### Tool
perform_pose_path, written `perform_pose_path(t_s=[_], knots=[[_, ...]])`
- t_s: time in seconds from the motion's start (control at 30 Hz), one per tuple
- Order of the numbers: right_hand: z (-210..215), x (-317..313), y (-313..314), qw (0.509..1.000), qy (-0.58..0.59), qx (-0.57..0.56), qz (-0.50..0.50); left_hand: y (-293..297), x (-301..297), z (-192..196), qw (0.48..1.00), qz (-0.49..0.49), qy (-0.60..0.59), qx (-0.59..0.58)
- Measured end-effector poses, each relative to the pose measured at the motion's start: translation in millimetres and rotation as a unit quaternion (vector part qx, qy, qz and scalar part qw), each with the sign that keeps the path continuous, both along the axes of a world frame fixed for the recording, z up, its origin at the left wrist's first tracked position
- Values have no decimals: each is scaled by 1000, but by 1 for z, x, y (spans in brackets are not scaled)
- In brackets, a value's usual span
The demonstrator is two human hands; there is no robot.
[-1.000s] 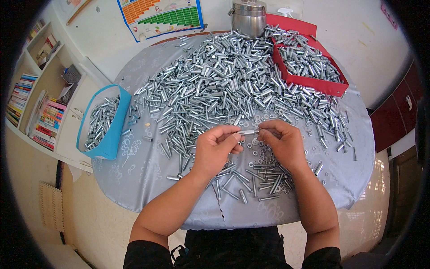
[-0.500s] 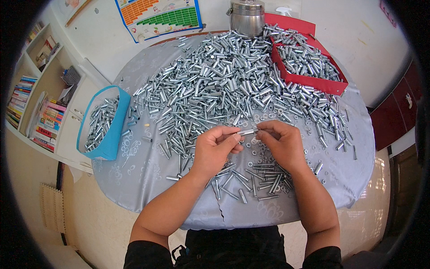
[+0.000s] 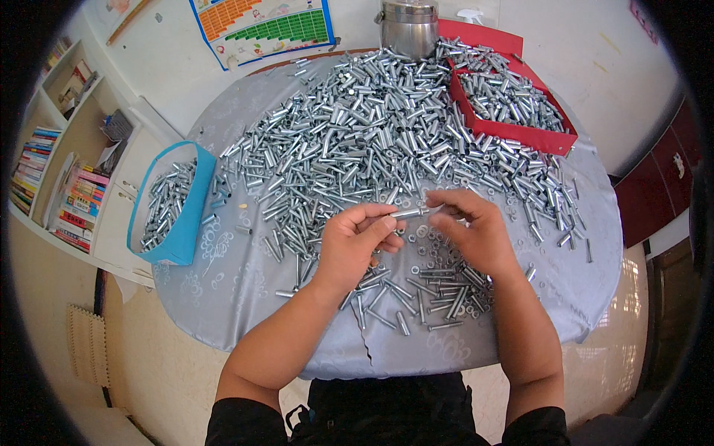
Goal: The person repeatedly picks up metal bolts and washers from a large pile on a table. They thread the washers onto the bolts by hand and place the assembled units back onto the table. The process is continuous and repetitive throughout the clip.
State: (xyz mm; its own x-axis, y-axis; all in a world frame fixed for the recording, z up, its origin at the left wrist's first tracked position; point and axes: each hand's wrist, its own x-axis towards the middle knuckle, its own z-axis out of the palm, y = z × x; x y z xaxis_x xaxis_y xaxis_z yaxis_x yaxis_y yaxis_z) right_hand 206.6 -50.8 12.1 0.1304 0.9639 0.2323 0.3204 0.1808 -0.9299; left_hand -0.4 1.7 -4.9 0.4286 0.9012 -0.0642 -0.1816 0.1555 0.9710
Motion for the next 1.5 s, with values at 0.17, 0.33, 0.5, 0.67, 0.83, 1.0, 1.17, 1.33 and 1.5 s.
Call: perform_pose_path(t_s=[0.17, 0.33, 0.5, 0.67, 0.83, 1.0, 1.17, 1.33, 1.5], knots=[[2, 11, 0, 993, -35, -67, -86, 3, 0, -2, 999, 23, -38, -15], [-9, 24, 1, 952, -298, 49, -51, 3, -1, -3, 998, 30, -56, -25], [-14, 24, 3, 942, -330, 52, -32, 2, -1, 0, 998, 29, -35, -36], [-14, 15, 5, 935, -351, 39, -10, 2, -2, -1, 998, 33, -36, -30], [-9, 10, 2, 959, -282, -18, -30, 1, 0, 0, 998, 29, -37, -28], [-6, 1, 2, 997, -12, -68, -31, 1, 0, -2, 999, 25, -19, -11], [-9, -5, 3, 987, 155, -39, 10, -1, 1, 2, 1000, 16, 15, -17], [-8, -5, 3, 991, 129, -44, 16, 0, -1, 0, 1000, 7, 14, -13], [-7, -3, 1, 991, 115, -55, 25, 1, 0, -3, 1000, -11, 0, 7]])
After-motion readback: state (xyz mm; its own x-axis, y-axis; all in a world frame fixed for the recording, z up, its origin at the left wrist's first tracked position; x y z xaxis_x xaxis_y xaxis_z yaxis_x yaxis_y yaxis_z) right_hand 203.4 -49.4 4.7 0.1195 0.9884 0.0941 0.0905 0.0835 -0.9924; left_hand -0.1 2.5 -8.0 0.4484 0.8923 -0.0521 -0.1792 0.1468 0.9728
